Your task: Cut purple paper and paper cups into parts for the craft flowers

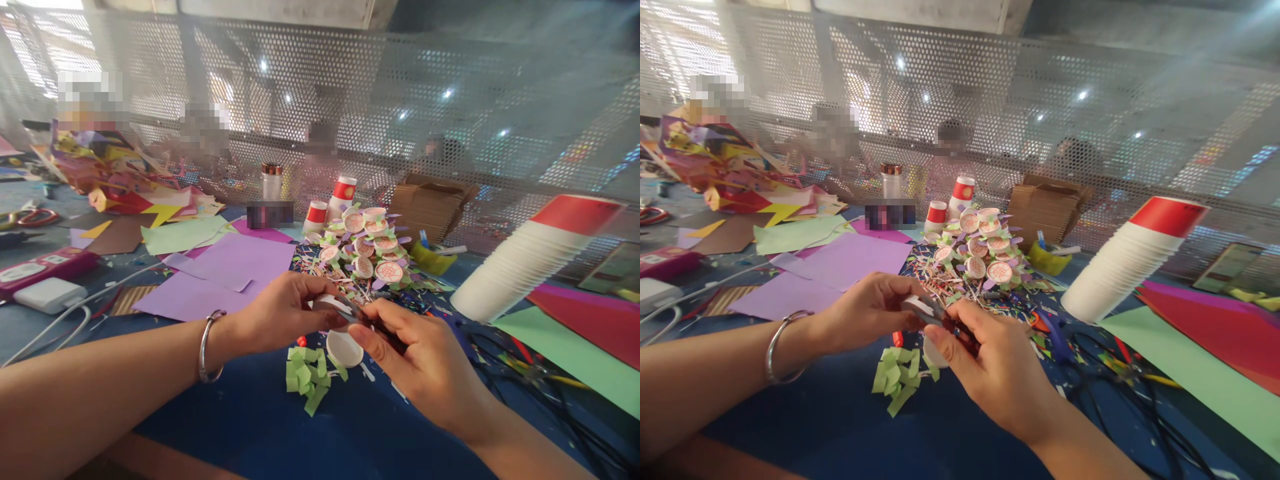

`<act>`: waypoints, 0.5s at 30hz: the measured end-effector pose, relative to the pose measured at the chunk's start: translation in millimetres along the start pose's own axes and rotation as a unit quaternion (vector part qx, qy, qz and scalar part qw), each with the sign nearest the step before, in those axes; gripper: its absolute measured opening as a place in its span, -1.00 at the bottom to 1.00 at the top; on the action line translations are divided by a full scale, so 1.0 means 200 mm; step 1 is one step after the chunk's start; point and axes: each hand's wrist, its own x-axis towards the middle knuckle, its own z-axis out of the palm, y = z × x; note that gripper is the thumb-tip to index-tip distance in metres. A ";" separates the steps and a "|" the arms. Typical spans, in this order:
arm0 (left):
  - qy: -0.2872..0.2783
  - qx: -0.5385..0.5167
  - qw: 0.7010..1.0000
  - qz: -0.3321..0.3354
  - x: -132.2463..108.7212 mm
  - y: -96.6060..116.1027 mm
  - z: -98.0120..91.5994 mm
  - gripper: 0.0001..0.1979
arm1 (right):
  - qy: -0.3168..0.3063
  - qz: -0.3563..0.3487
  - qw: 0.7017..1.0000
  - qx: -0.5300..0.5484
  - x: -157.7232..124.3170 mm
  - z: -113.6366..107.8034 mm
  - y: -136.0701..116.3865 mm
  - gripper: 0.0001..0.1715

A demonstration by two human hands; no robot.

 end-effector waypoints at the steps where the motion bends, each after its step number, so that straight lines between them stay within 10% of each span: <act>1: -0.003 0.007 1.000 0.000 0.00 0.00 0.00 -0.86 | -0.001 -0.004 1.000 0.000 0.00 0.00 0.00 -0.64; 15: 0.016 0.014 1.000 -0.002 -0.02 0.02 0.01 -0.81 | 0.005 -0.030 0.999 -0.022 -0.01 0.00 -0.01 -0.63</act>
